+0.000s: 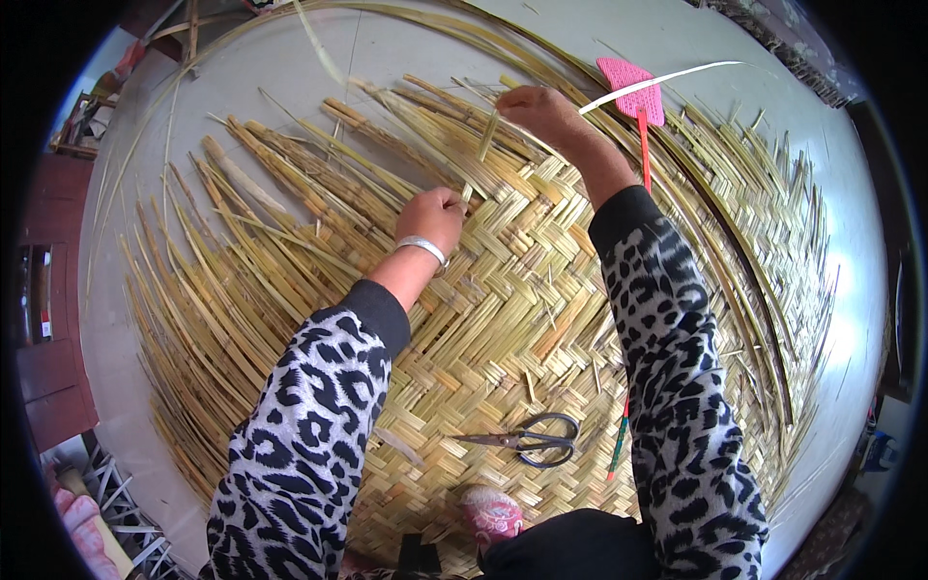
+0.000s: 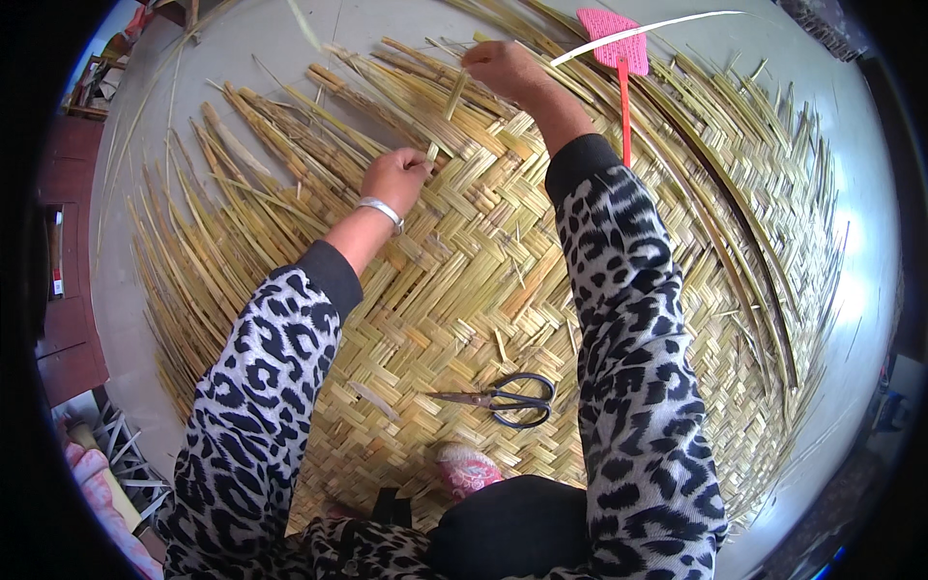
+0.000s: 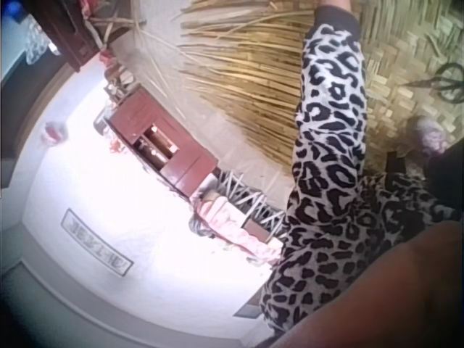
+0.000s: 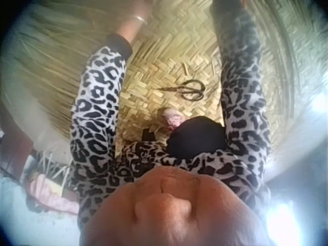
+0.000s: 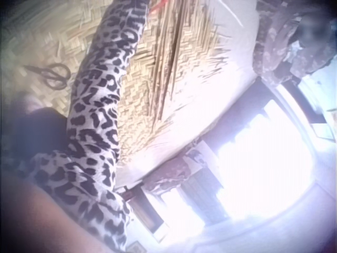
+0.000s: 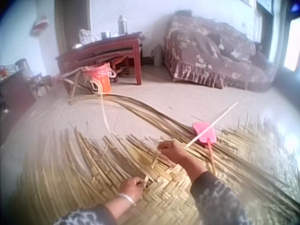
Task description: The person sits on the floor and weaves thin bamboo strips by hand into a large mat. They interlace the strips in a regular pattern, occasionally using scissors to trim excess material.
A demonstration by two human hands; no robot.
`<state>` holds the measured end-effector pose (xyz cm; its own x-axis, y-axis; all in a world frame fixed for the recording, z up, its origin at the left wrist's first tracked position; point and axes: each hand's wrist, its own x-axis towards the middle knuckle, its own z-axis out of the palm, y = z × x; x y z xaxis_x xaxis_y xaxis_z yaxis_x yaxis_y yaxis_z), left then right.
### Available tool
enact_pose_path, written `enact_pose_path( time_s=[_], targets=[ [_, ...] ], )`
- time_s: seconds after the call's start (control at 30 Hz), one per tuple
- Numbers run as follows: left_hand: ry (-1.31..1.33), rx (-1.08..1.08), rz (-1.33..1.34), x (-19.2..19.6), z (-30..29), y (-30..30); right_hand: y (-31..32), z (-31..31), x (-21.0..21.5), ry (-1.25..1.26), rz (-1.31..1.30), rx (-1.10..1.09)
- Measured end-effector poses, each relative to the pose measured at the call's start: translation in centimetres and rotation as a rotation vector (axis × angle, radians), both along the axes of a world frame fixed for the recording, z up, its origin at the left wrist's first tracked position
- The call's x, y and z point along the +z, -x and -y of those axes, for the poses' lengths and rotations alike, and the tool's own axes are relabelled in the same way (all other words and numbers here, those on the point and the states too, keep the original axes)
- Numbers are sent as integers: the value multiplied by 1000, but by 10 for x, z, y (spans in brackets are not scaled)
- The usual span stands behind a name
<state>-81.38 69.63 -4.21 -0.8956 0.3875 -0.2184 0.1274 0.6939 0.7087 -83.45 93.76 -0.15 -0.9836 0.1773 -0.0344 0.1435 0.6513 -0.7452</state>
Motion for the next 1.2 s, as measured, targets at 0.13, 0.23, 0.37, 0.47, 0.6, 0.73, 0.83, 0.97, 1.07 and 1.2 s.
enact_pose_path(
  time_s=[0.13, 0.23, 0.37, 0.47, 0.6, 0.73, 0.83, 0.97, 1.07, 1.2],
  targets=[
    [-46, 49, -2, -1, 0, -4, 8, -13, -22, -348, 202, -27],
    [-113, 66, -8, 2, 1, -8, 22, -1, -33, -347, 118, 9],
    [-175, 152, 0, 5, 2, -14, 46, 6, -25, -288, 185, 61],
    [-220, 186, -10, 4, 3, -17, 49, 5, -20, -237, 152, 85],
    [-264, 218, -10, -1, 4, -18, 52, 0, -24, -118, 296, 158],
    [-318, 238, -14, -6, 4, -18, 61, 3, -35, -265, 222, 237],
    [-322, 283, 68, -9, 4, -18, 58, 5, -35, -299, 227, 202],
    [-266, 315, 80, -10, 3, -17, 36, 7, -24, -41, 147, 28],
    [-244, 330, 138, -10, 1, -13, 21, 4, -12, 173, 128, 18],
    [-282, 338, 253, -10, 1, -9, 15, -4, 1, 584, 199, 71]
  ],
)
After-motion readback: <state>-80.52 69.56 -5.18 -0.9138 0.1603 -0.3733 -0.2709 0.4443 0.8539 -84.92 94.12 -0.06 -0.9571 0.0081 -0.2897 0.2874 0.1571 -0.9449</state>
